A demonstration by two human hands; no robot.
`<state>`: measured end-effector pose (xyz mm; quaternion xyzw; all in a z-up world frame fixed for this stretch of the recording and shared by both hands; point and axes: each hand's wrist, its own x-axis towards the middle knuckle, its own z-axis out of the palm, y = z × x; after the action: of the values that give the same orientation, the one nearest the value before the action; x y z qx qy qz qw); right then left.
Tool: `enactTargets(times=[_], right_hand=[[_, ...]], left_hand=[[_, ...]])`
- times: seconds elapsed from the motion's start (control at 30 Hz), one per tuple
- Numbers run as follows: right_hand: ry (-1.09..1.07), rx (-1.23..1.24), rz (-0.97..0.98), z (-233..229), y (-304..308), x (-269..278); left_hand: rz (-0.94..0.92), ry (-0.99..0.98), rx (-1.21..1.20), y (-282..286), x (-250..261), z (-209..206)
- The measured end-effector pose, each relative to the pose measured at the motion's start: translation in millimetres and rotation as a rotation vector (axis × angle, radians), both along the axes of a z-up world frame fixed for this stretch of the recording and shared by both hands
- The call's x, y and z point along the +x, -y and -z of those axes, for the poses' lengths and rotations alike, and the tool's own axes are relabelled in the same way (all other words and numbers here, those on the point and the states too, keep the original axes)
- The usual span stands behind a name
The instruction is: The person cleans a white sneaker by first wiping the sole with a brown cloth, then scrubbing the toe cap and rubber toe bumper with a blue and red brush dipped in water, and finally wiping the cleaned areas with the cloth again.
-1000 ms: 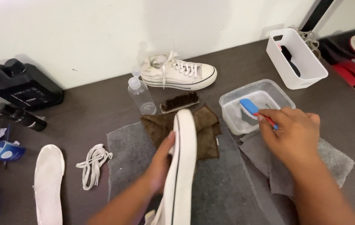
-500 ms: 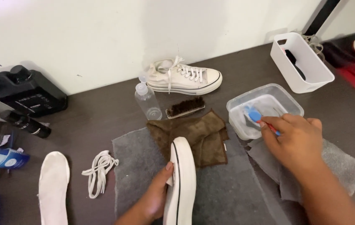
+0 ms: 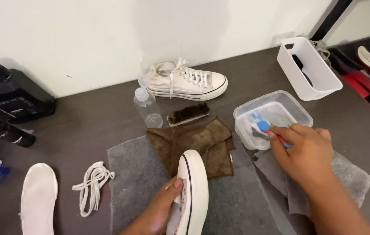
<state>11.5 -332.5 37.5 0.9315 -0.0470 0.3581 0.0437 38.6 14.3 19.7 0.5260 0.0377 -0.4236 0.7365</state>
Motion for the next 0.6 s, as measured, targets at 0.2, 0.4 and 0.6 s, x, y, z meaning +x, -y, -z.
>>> enactTargets(times=[0.2, 0.4, 0.6], right_hand=[[-0.004, -0.032, -0.020, -2, -2, -1], [0.021, -0.059, -0.008, -1, -1, -2], [0.029, -0.056, -0.067, -9, -7, -4]], left_hand=[[-0.020, -0.063, -0.026, 0, -1, -5], [0.001, -0.042, -0.037, -1, -1, -4], [0.057, 0.026, -0.024, -2, 2, 3]])
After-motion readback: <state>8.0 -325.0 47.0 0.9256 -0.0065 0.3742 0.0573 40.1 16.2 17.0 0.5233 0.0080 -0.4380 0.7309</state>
